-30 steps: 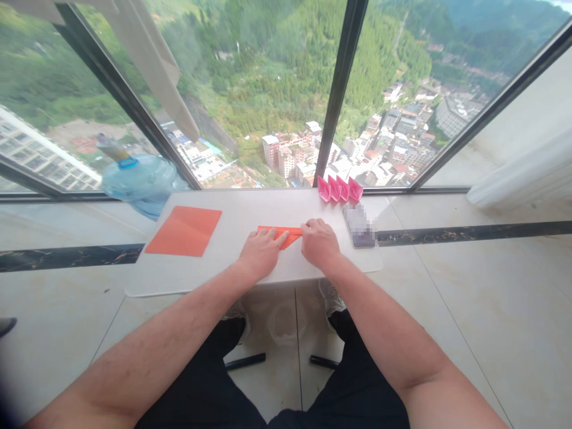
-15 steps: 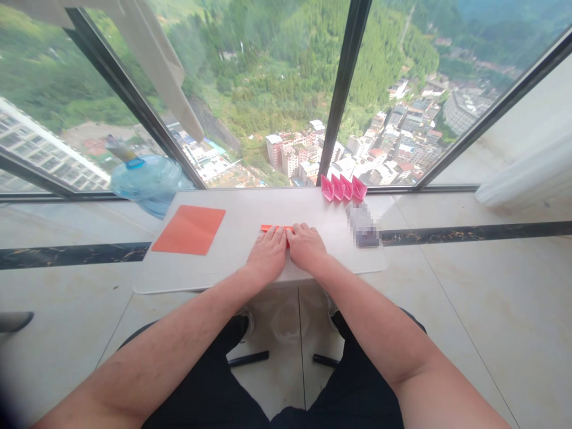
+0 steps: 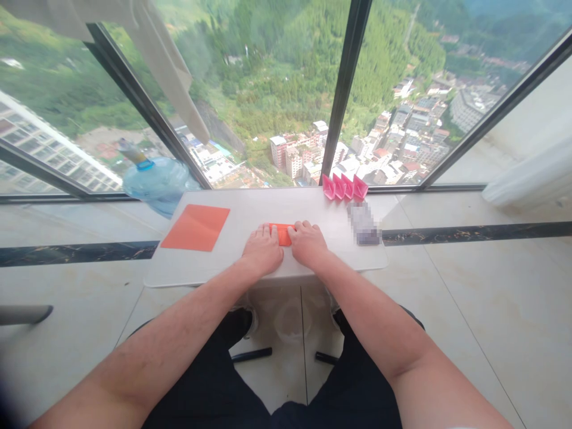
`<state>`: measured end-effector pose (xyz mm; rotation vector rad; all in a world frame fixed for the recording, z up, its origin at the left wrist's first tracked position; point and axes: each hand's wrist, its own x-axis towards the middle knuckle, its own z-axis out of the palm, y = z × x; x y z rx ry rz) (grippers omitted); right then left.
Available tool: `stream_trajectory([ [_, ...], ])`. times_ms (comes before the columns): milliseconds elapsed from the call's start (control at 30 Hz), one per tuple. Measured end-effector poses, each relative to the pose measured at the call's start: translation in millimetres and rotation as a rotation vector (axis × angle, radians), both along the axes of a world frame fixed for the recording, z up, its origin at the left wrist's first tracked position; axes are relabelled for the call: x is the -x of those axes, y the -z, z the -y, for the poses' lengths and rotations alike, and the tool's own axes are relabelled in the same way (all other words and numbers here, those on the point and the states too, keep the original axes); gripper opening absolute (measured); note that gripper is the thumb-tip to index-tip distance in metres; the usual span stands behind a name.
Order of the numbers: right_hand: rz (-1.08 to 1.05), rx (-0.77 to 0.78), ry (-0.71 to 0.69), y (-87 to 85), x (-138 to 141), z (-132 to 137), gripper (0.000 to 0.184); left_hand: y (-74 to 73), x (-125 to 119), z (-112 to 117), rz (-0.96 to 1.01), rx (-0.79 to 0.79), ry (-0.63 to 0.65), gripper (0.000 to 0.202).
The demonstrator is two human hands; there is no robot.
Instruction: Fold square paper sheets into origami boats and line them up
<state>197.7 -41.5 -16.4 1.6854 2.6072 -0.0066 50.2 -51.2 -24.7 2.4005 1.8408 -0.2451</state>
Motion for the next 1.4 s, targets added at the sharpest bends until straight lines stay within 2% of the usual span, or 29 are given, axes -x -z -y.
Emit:
stream_trajectory([
  [167,0.001,0.003,0.019,-2.0,2.3,2.5,0.032,-4.7,0.1,-0.3,-0.057,0.014,-0.020,0.070],
  [333,-0.001,-0.004,0.027,-2.9,3.6,5.4,0.033,-8.6,1.1,-1.3,-0.053,0.033,0.014,0.068],
  [633,0.023,0.023,0.044,-1.2,1.1,6.4,0.042,-7.1,-1.5,-6.0,-0.033,0.034,0.008,0.067],
  [767,0.025,0.024,0.061,-1.5,1.8,8.3,0.040,-8.8,-2.3,-5.3,-0.051,0.057,-0.018,0.068],
  [1000,0.082,0.101,0.231,-8.8,-16.3,5.9,0.035,-7.2,3.1,-4.3,-0.011,0.067,-0.101,0.070],
  [1133,0.016,0.096,0.317,-9.1,-26.3,4.2,0.033,-6.1,7.0,-4.9,0.047,0.060,-0.100,0.068],
  [1267,-0.117,0.030,0.284,-2.2,-24.3,1.0,0.032,-7.3,7.6,-7.1,0.152,-0.058,-0.031,0.066],
  [1333,-0.141,0.035,0.219,0.5,-22.2,-2.3,0.029,-8.0,5.0,-9.6,0.224,-0.153,0.058,0.059],
  [1400,-0.137,0.035,0.182,1.7,-21.0,-6.2,0.027,-7.9,1.6,-12.8,0.270,-0.179,0.134,0.047],
])
